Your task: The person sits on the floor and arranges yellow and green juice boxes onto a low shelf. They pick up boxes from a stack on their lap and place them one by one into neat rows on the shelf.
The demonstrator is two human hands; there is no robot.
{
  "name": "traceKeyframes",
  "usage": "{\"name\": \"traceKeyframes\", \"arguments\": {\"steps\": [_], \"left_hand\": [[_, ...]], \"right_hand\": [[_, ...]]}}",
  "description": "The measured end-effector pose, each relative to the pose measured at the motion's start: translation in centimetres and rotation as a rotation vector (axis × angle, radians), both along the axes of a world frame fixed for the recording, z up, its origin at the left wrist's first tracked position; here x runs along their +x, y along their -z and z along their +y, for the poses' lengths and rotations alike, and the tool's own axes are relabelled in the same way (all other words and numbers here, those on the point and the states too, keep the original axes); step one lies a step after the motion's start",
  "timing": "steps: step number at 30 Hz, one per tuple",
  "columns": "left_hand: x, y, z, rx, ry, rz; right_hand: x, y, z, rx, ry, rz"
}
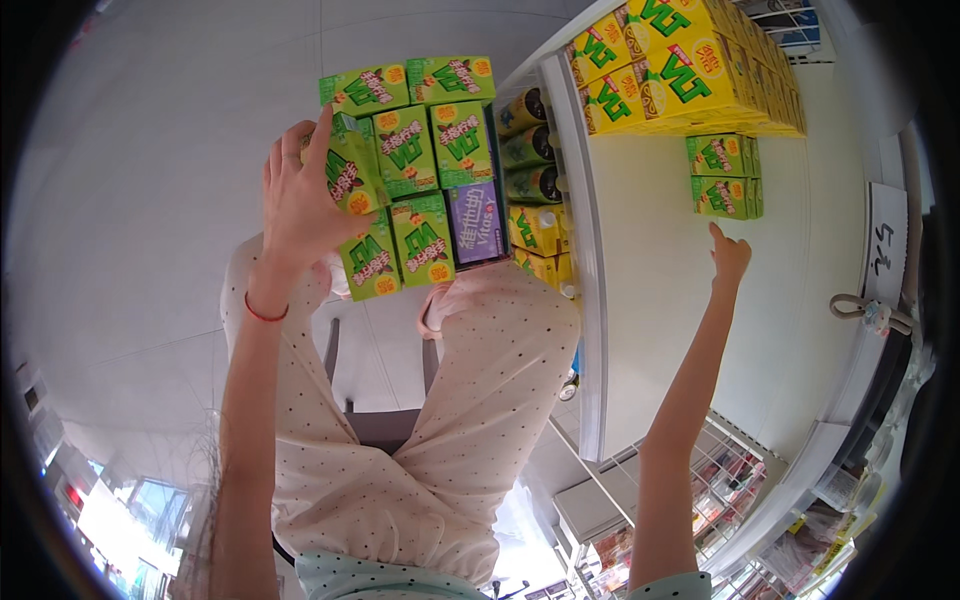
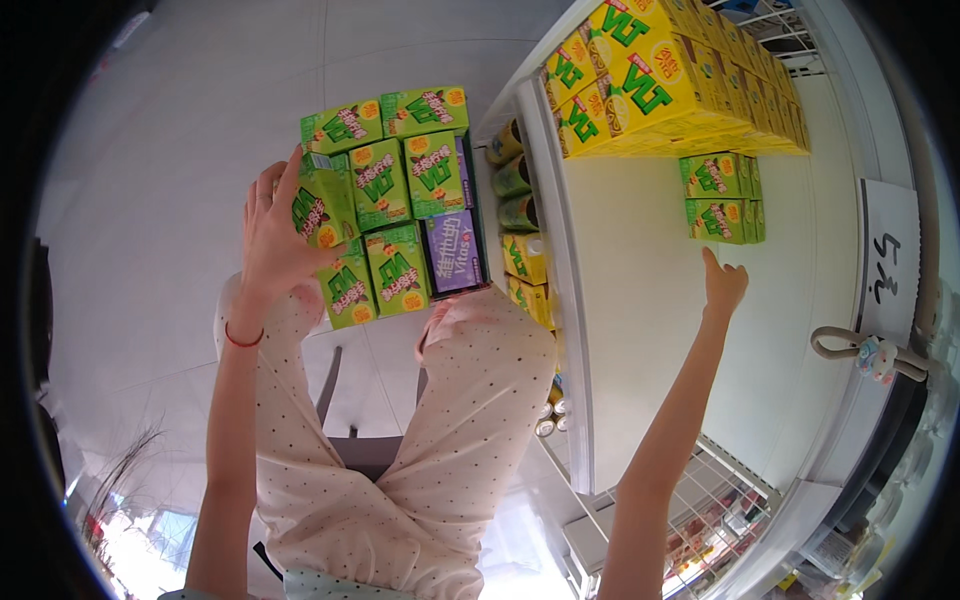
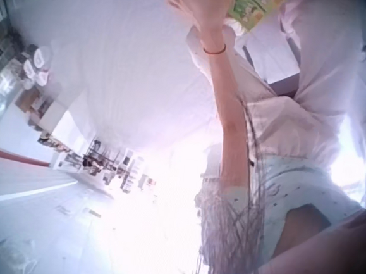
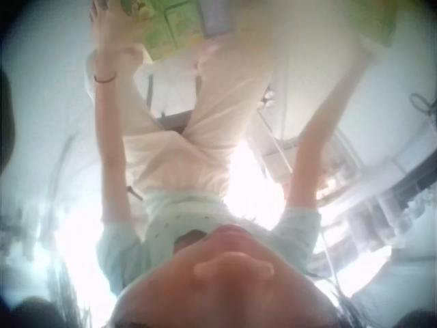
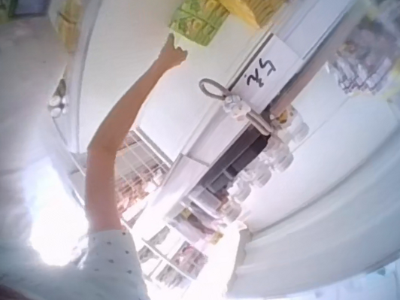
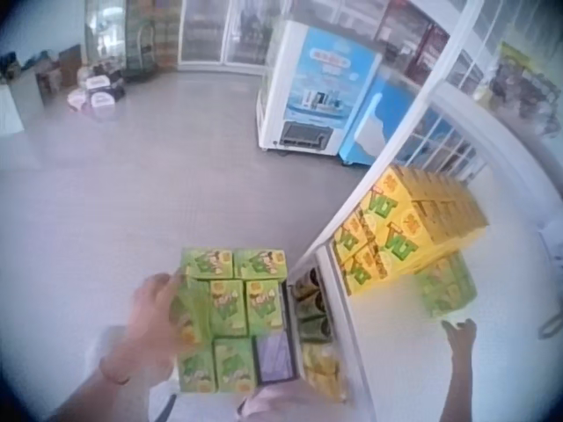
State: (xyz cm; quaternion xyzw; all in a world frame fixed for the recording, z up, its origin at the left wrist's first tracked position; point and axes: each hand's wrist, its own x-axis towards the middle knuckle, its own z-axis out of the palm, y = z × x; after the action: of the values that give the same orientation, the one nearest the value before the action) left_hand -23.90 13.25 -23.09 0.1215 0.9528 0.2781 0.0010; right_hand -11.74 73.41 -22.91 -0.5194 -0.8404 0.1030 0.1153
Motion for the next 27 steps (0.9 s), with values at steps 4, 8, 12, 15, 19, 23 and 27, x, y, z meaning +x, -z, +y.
{"name": "traceKeyframes", "arguments": {"steps": [4, 8, 12, 15, 19, 23, 27], "left_hand": [[4.2, -2.3, 0.6, 0.383, -0.218, -0.223], [6.8, -4.7, 4.2, 1.057, -0.249, -0.975], [9.9, -5.0, 7.9, 1.000, -0.170, -1.047], [9.3, -6.2, 7.9, 0.748, 0.142, -1.059], [9.8, -5.9, 6.6, 0.522, 0.276, -0.610], [10.3, -0.6, 3.8, 0.116, 0.049, -0.238], [11.4, 1.9, 1.8, -0.173, -0.018, -0.220]], "right_hand": [[1.3, -3.6, -22.2, -0.111, -0.450, 0.675], [3.2, -5.7, -36.1, -0.764, -1.014, 0.397], [3.5, -4.6, -40.2, -0.570, -0.897, 0.514], [5.0, -3.4, -38.2, -0.569, -0.708, 0.448], [3.6, -2.9, -32.2, -0.368, -0.583, 0.674], [0.3, -2.2, -22.9, -0.387, -0.361, 0.759], [-2.3, -0.9, -16.2, -0.500, -0.269, 0.787]]}}
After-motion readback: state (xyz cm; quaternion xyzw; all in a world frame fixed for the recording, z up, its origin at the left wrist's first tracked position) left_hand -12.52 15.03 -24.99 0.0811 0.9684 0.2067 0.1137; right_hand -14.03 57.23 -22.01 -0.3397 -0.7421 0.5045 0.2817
